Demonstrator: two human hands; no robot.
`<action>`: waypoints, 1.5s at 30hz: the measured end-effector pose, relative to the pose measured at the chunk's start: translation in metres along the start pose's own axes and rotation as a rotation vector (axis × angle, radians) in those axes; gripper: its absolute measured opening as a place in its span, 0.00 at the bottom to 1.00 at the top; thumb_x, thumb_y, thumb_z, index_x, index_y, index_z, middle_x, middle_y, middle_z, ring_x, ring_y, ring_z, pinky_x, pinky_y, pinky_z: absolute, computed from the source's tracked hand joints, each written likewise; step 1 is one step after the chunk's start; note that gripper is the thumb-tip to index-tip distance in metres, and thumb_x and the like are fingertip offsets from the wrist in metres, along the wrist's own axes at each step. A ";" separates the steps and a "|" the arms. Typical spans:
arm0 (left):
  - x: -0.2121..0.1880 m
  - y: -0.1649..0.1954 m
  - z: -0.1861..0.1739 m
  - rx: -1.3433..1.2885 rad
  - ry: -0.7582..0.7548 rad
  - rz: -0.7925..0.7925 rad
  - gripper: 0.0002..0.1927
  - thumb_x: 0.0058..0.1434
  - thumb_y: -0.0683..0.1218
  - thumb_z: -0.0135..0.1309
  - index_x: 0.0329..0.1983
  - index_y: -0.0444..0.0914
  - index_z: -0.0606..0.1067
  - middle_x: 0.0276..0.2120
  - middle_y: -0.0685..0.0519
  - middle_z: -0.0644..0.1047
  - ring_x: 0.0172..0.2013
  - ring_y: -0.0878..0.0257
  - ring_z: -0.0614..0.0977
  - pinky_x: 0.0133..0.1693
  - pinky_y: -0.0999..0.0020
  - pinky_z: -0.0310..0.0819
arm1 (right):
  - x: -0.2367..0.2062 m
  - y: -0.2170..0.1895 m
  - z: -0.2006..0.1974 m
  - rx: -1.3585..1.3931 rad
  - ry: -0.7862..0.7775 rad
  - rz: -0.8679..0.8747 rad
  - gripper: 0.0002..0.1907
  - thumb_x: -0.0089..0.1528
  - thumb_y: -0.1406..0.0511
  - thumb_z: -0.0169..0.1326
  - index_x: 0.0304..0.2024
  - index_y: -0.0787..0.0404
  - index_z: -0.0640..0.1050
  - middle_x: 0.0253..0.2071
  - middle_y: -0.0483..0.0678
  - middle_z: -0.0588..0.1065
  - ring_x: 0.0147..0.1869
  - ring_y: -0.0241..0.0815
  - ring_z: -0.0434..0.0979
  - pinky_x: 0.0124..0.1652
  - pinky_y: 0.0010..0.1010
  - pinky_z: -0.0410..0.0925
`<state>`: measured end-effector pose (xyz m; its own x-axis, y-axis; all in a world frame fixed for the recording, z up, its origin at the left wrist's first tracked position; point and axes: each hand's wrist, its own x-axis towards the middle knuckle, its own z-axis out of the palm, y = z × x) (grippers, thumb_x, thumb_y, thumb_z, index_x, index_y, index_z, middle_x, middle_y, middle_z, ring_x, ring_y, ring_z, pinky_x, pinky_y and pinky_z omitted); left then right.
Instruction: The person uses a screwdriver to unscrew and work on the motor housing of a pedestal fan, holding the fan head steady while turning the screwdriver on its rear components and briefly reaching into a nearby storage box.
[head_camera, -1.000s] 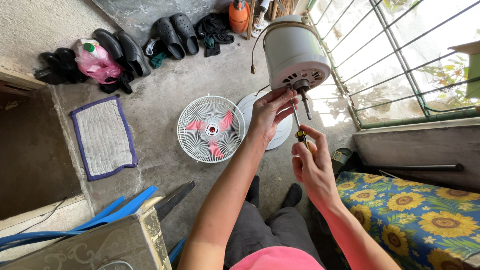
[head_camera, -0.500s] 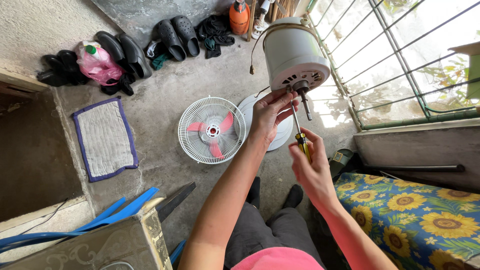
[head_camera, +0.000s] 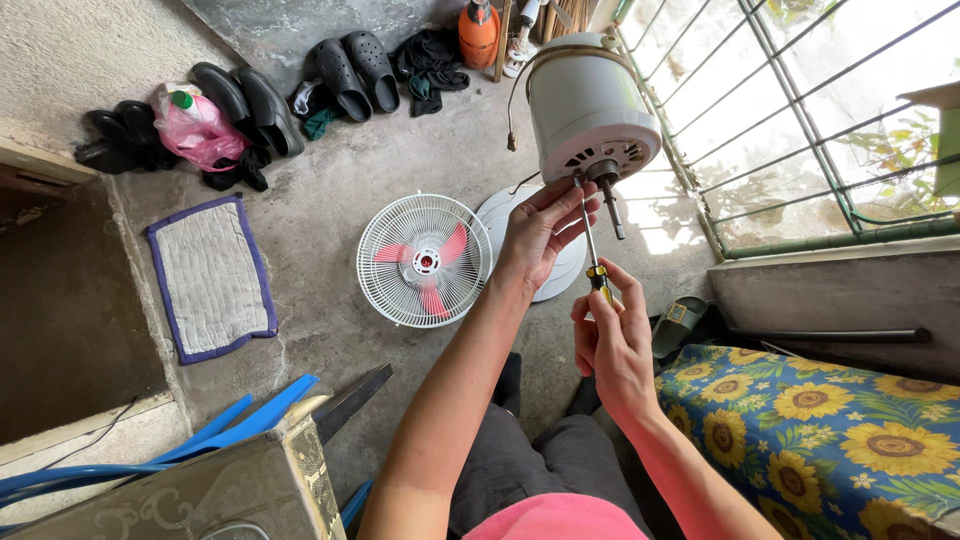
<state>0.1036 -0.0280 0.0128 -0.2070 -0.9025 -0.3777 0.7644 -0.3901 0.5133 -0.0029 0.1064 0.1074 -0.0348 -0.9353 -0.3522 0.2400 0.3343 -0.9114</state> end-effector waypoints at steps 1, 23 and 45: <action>0.002 -0.001 0.000 -0.011 -0.003 0.007 0.14 0.63 0.39 0.59 0.51 0.32 0.78 0.43 0.43 0.83 0.43 0.56 0.87 0.45 0.63 0.87 | 0.001 0.000 0.000 0.065 -0.006 0.017 0.24 0.71 0.65 0.39 0.70 0.60 0.60 0.33 0.46 0.72 0.17 0.27 0.57 0.16 0.22 0.57; 0.007 0.003 0.000 0.018 0.022 0.007 0.13 0.64 0.37 0.58 0.52 0.30 0.77 0.43 0.42 0.83 0.41 0.55 0.87 0.44 0.63 0.87 | 0.004 -0.014 -0.003 0.098 -0.036 0.110 0.21 0.71 0.64 0.40 0.67 0.58 0.61 0.34 0.47 0.71 0.20 0.27 0.57 0.18 0.21 0.53; 0.009 0.010 -0.003 0.079 0.045 0.025 0.12 0.63 0.39 0.59 0.50 0.32 0.78 0.41 0.45 0.84 0.42 0.57 0.87 0.45 0.65 0.87 | 0.010 -0.026 -0.007 0.122 -0.031 0.200 0.17 0.70 0.64 0.41 0.61 0.57 0.65 0.31 0.44 0.67 0.20 0.26 0.53 0.18 0.20 0.48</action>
<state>0.1109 -0.0390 0.0124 -0.1592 -0.9039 -0.3970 0.7182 -0.3819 0.5816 -0.0159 0.0890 0.1258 0.0548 -0.8555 -0.5150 0.3546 0.4988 -0.7908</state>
